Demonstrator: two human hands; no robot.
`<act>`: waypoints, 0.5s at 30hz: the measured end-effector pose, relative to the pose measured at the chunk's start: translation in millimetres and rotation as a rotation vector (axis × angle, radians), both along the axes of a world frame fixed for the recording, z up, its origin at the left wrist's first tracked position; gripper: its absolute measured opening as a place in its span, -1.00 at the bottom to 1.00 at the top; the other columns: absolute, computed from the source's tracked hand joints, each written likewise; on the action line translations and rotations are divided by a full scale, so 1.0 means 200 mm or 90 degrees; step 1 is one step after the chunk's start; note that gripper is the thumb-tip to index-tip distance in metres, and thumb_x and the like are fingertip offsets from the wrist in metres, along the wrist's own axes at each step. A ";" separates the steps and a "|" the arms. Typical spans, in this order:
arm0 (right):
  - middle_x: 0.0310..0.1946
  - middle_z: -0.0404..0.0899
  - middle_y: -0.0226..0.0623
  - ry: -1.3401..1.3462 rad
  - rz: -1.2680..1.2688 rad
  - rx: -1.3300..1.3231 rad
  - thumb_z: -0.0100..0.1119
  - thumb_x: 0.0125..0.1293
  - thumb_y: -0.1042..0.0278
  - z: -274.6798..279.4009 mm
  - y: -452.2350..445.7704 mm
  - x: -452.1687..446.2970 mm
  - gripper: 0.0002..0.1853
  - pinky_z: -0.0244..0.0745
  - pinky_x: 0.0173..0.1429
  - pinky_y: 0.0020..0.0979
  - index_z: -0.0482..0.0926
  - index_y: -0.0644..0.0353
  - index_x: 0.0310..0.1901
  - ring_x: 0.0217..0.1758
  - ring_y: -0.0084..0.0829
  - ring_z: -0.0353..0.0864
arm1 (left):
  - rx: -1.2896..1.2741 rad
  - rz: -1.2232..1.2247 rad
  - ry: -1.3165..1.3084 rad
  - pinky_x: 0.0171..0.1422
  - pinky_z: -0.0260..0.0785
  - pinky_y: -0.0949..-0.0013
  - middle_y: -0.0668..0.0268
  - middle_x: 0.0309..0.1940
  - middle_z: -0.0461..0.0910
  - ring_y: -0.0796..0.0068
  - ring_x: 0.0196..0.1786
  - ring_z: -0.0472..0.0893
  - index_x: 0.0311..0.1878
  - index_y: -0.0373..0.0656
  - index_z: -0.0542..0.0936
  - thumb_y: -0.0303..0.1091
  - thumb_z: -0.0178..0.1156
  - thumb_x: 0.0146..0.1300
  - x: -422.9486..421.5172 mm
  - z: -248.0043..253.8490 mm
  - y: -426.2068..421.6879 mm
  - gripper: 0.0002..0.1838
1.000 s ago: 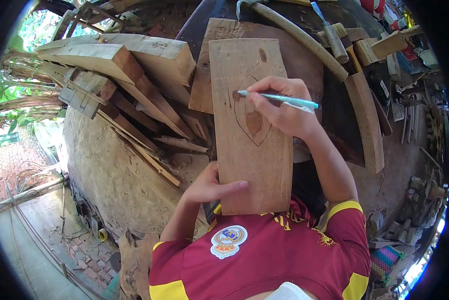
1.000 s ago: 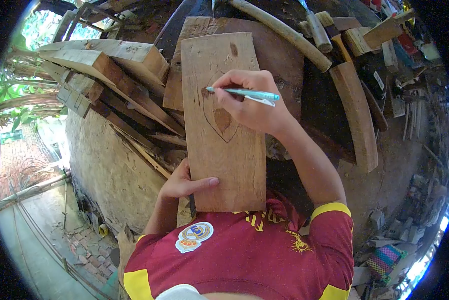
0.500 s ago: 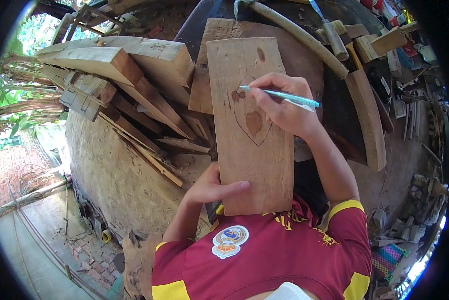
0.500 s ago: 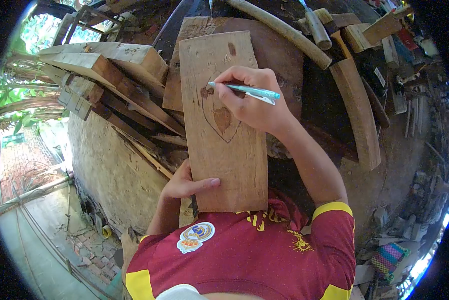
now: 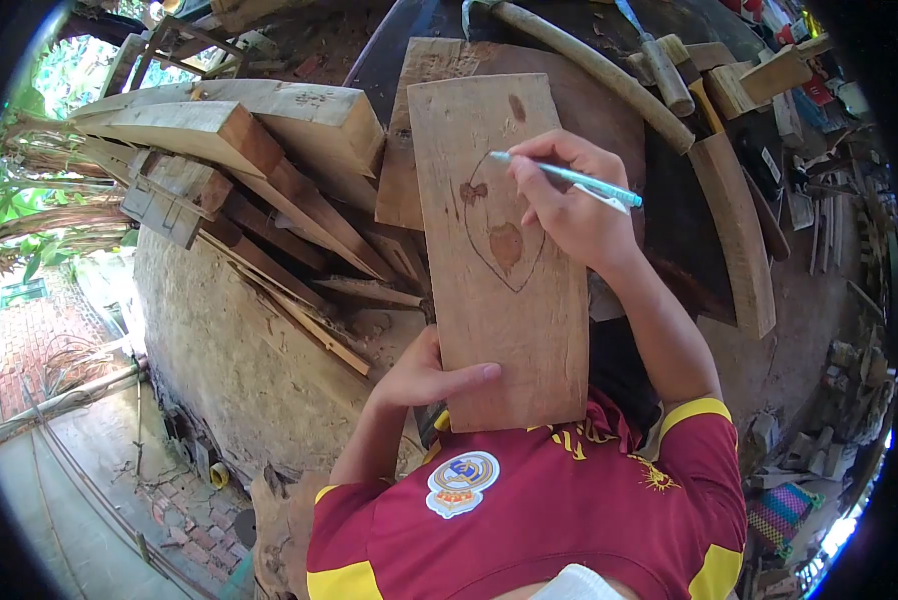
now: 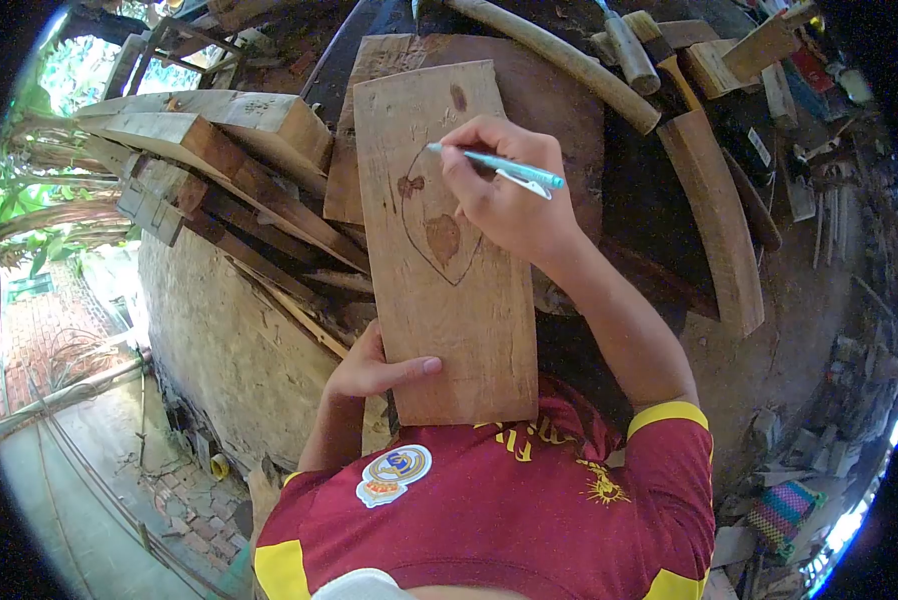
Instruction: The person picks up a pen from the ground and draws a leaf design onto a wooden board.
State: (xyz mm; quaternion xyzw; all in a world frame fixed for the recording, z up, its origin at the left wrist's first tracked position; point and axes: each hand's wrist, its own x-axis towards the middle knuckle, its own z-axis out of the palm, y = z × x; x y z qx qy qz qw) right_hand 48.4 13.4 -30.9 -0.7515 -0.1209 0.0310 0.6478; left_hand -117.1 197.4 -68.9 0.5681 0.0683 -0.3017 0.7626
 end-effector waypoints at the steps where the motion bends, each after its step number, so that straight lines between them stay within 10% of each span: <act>1: -0.50 0.65 -0.36 -0.003 -0.001 -0.001 0.23 0.36 0.43 0.00 0.00 0.00 -0.84 0.59 -0.52 -0.55 0.66 0.38 -0.24 -0.52 -0.67 0.63 | 0.003 0.000 0.000 0.26 0.46 0.30 0.19 0.09 0.67 0.47 0.14 0.60 0.20 -0.40 0.55 -0.32 0.44 0.25 0.00 0.00 0.00 -0.47; 15: -0.48 0.62 -0.41 0.006 0.097 0.026 0.29 0.42 0.28 0.00 -0.14 0.23 -0.79 0.46 -0.52 -0.64 0.62 0.28 -0.18 -0.49 -0.70 0.58 | 0.077 0.075 -0.030 0.20 0.47 0.40 0.28 0.06 0.66 0.54 0.08 0.61 0.25 -0.42 0.50 -0.38 0.39 0.27 0.08 0.06 0.23 -0.46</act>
